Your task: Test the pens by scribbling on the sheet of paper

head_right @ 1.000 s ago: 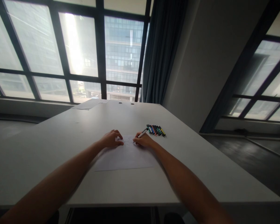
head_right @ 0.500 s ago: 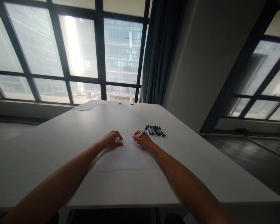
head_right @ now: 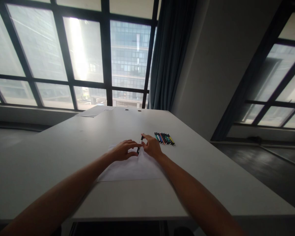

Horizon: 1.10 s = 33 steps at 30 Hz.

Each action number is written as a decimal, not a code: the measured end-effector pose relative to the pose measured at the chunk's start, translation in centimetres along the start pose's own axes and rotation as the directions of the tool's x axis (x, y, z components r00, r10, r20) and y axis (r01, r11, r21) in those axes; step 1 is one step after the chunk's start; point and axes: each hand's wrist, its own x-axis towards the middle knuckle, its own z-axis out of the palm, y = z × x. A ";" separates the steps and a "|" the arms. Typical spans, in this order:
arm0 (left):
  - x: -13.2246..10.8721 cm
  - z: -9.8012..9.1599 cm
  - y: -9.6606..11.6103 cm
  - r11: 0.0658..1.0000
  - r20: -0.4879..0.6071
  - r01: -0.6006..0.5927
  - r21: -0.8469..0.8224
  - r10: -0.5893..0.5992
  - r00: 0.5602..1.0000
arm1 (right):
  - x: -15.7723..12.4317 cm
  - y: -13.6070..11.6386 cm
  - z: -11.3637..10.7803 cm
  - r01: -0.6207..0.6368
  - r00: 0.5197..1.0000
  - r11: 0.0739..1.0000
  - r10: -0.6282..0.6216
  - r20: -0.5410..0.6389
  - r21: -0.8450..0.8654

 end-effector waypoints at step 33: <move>-0.9 0.8 -2.6 0.929 -0.065 0.336 0.158 -0.329 0.942 | -0.8 18.4 -5.3 -0.587 0.761 0.805 0.585 -0.282 0.085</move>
